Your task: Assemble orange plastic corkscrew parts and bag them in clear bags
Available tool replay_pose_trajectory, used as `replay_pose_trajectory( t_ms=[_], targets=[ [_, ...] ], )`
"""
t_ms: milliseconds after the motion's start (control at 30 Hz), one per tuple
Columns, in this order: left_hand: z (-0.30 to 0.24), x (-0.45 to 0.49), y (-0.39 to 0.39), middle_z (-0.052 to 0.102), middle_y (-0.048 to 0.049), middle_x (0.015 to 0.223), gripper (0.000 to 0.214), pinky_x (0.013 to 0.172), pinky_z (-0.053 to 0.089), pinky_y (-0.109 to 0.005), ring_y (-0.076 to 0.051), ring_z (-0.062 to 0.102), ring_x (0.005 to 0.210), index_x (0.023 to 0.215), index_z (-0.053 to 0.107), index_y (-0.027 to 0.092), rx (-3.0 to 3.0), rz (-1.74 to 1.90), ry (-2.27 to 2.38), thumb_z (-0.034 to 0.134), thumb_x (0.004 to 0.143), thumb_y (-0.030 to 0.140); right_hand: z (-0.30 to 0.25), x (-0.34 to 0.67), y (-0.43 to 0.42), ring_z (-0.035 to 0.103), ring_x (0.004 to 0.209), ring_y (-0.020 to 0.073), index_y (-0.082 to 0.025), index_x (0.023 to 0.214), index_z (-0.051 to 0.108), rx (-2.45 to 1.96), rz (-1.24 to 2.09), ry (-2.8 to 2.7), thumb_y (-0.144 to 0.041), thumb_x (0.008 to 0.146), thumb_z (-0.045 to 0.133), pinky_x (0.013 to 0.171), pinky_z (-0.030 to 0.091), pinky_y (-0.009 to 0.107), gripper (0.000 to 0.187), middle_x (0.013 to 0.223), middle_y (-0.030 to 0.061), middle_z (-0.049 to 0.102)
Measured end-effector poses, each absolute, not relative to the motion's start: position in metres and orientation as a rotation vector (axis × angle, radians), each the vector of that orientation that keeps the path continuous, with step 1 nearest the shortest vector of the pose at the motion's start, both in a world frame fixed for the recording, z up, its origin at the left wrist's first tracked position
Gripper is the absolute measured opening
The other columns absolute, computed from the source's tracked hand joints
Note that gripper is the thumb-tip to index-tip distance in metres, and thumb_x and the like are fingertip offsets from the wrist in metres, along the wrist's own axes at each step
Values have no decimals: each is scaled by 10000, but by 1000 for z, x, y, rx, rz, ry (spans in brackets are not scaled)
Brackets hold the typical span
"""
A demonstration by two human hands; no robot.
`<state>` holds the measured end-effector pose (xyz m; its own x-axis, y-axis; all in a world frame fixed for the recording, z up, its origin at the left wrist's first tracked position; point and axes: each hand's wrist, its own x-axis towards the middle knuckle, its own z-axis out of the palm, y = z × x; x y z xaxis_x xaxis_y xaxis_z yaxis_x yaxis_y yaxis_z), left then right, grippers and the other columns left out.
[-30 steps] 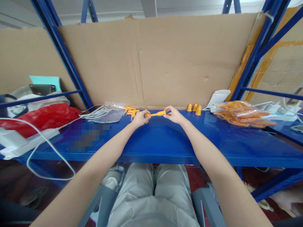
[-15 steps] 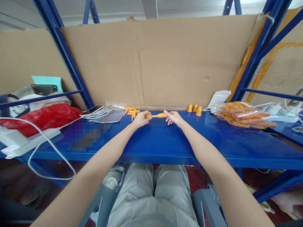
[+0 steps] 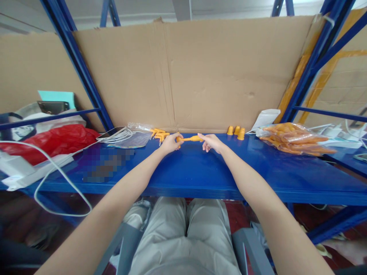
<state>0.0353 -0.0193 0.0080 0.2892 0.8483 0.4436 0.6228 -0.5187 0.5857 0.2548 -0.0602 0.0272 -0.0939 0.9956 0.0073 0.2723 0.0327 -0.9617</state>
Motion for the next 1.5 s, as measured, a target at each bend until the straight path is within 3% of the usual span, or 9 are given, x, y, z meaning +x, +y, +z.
replay_pose_trajectory(
  t_ms=[167,300,467,567,767,933,1133,1300,1500],
  targets=[
    [9,36,-21,577,71,553,137,559,476,-183,-83,576,472,916,636,169,2245,1077,1316,649,789,122,28,248,-61,440,284,79,-131,778,566,-1410,1069,-1420,-585,918,490,311,321,176,481,416,11,558],
    [10,38,-23,570,72,542,147,552,482,-183,-84,580,466,921,633,170,2213,1066,1327,634,792,100,28,247,-61,509,331,82,-123,943,573,-1338,1084,-1408,-501,957,484,340,354,170,388,570,48,674],
    [10,39,-24,565,69,546,144,520,470,-173,-81,574,457,933,621,164,2170,1069,1310,634,802,106,28,254,-59,543,361,86,-169,1159,503,-1183,1153,-1452,-360,980,514,387,414,173,262,645,12,710],
    [11,38,-25,577,62,566,129,532,473,-176,-77,570,464,928,624,162,2197,1051,1305,641,806,125,27,257,-59,518,346,83,-160,1043,539,-1202,1156,-1468,-377,961,544,384,414,171,232,574,6,675],
    [14,39,-28,611,48,589,146,616,507,-212,-100,603,516,956,639,164,2259,1031,1349,638,810,155,24,254,-58,394,253,77,-159,735,533,-1442,1065,-1403,-640,905,449,291,282,176,517,341,-27,465],
    [13,40,-29,621,37,588,145,646,508,-228,-111,612,527,940,646,160,2314,991,1359,643,797,133,25,249,-60,506,318,95,-155,890,527,-1393,1139,-1356,-613,918,454,332,355,179,465,519,39,645],
    [14,38,-28,584,57,547,160,596,491,-210,-99,584,482,972,638,159,2262,999,1372,629,815,128,28,257,-63,582,412,104,-175,1095,486,-1216,1266,-1426,-338,968,536,454,475,190,212,637,19,700],
    [15,36,-29,572,66,536,157,606,492,-206,-93,578,477,961,641,169,2261,996,1366,641,809,128,26,262,-61,520,362,86,-161,963,516,-1203,1259,-1504,-301,953,566,402,427,170,149,543,2,645],
    [14,37,-28,584,64,561,143,593,490,-200,-90,587,486,946,637,172,2234,1018,1369,650,809,135,23,256,-56,451,306,81,-176,792,495,-1218,1199,-1490,-425,949,535,333,355,172,298,444,-16,562]
  ],
)
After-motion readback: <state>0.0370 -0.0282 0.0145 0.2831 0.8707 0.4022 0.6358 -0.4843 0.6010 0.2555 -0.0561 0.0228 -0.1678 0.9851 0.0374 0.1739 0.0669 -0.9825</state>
